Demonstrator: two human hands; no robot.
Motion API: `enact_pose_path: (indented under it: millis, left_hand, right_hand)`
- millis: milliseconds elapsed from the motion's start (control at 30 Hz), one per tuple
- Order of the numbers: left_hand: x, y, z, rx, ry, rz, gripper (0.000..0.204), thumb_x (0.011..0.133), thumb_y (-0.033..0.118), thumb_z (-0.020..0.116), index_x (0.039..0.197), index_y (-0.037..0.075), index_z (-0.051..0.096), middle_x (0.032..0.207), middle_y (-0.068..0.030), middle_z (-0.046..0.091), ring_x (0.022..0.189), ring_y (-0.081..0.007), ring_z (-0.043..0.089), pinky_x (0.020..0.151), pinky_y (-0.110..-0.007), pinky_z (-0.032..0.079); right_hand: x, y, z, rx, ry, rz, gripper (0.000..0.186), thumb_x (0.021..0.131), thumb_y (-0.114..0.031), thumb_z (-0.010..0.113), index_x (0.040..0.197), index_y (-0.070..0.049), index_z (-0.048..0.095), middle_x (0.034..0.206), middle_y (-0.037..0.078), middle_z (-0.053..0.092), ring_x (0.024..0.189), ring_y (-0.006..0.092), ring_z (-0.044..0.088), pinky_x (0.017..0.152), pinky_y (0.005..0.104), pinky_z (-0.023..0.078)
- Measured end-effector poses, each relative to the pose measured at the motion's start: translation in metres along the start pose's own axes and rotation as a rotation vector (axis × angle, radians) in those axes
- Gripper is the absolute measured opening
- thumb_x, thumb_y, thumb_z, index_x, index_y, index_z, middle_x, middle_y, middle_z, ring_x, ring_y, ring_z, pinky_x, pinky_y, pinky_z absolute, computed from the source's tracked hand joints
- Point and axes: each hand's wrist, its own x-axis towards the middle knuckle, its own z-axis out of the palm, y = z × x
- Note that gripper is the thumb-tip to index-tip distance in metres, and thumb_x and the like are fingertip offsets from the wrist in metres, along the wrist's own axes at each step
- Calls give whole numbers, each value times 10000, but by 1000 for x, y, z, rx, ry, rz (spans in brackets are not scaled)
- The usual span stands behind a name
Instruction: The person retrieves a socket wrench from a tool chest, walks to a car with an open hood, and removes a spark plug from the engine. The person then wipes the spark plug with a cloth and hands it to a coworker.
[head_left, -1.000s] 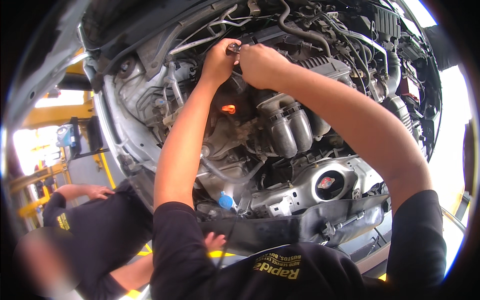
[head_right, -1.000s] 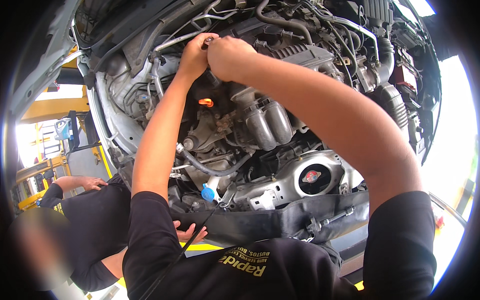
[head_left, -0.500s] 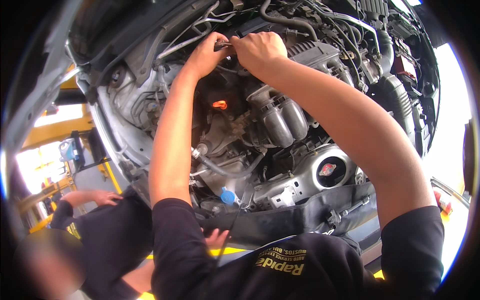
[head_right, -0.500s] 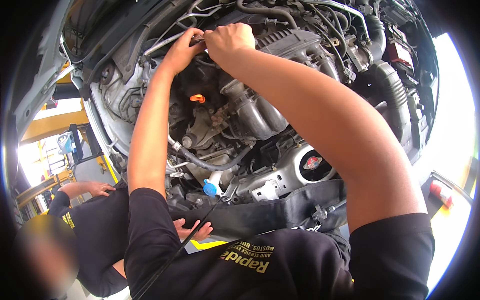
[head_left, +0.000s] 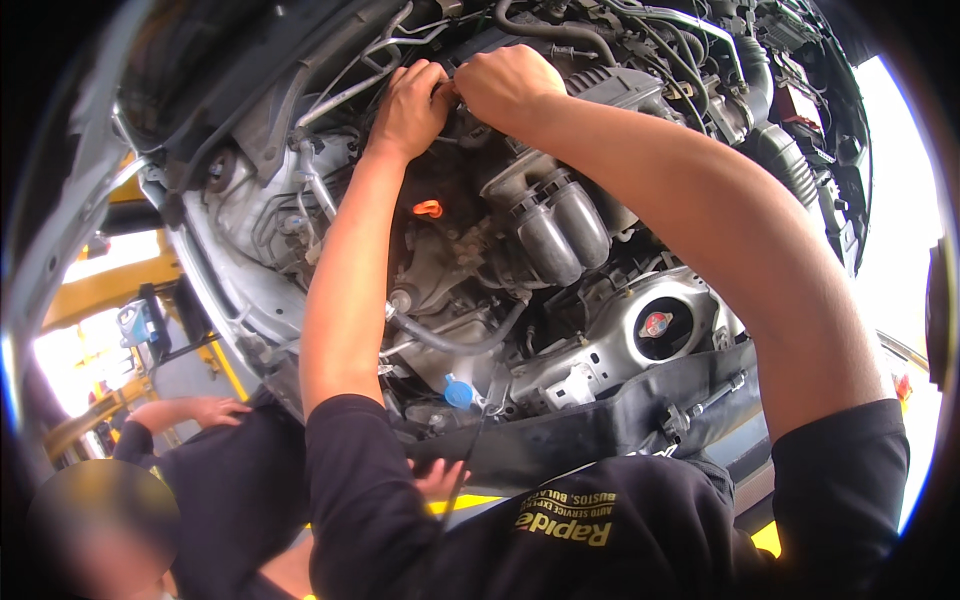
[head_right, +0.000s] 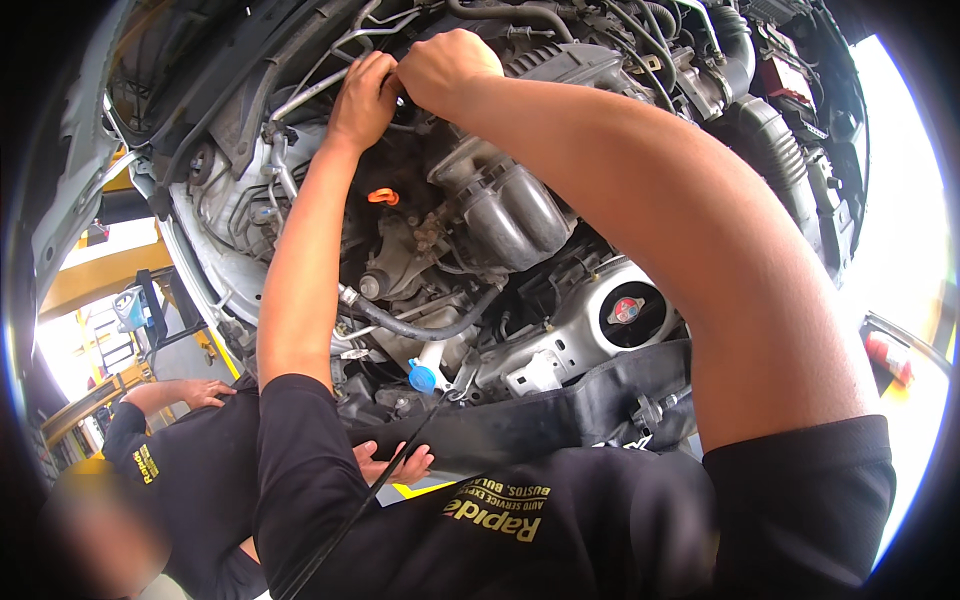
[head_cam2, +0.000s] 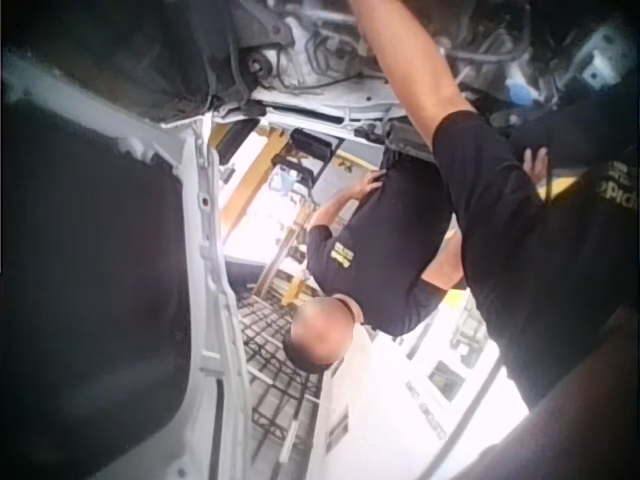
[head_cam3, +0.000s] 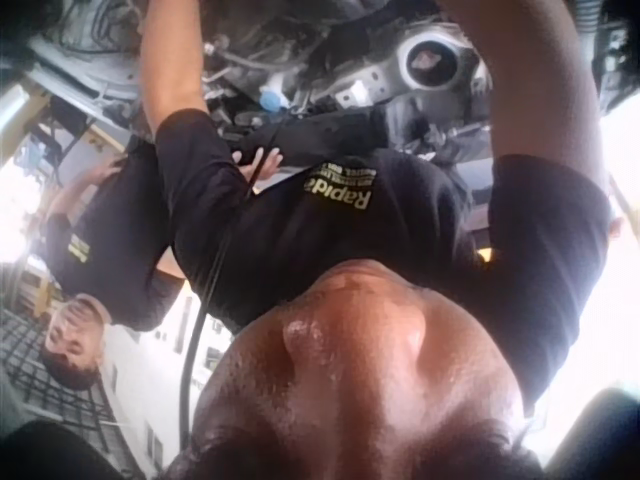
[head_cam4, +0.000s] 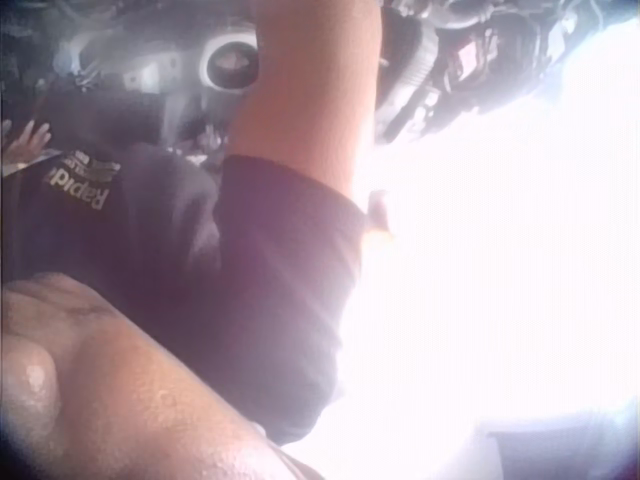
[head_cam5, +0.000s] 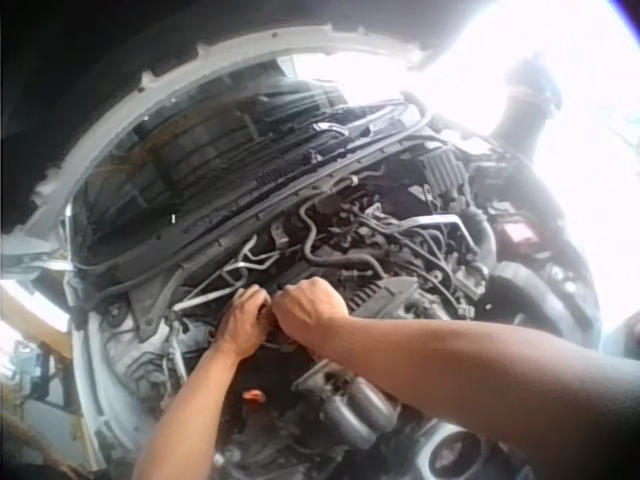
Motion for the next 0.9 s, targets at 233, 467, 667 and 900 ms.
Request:
enact_pose_path:
  millis: [233,467,667,900]
  left_hand:
    - [2,4,1,25,6,5,108,907,139,654,885,60,583,892,-125,609,885,-376,581,805,-448,445]
    - [2,3,5,64,16,-16,103,915,138,640,878,65,577,888,-133,602,875,-388,572,797,-457,438]
    - [3,3,6,90,21,-16,99,920,144,634,889,66,581,897,-138,603,877,-395,570,795,-470,442]
    - [2,4,6,104,0,-31,110,943,166,618,906,66,586,910,-149,604,884,-415,567,798,-488,450]
  right_hand:
    - [1,6,2,10,9,-39,166,880,-169,619,854,-108,771,881,102,761,828,274,748,707,385,590]
    - [2,9,0,20,-36,-42,146,866,-158,635,874,-109,773,887,113,762,833,288,746,733,393,592]
    - [4,11,0,37,-49,-32,138,859,-159,641,881,-112,769,888,113,761,834,288,745,734,396,591]
    - [1,12,-3,73,-37,-53,153,869,-171,626,887,-117,768,904,102,762,847,287,743,736,399,591]
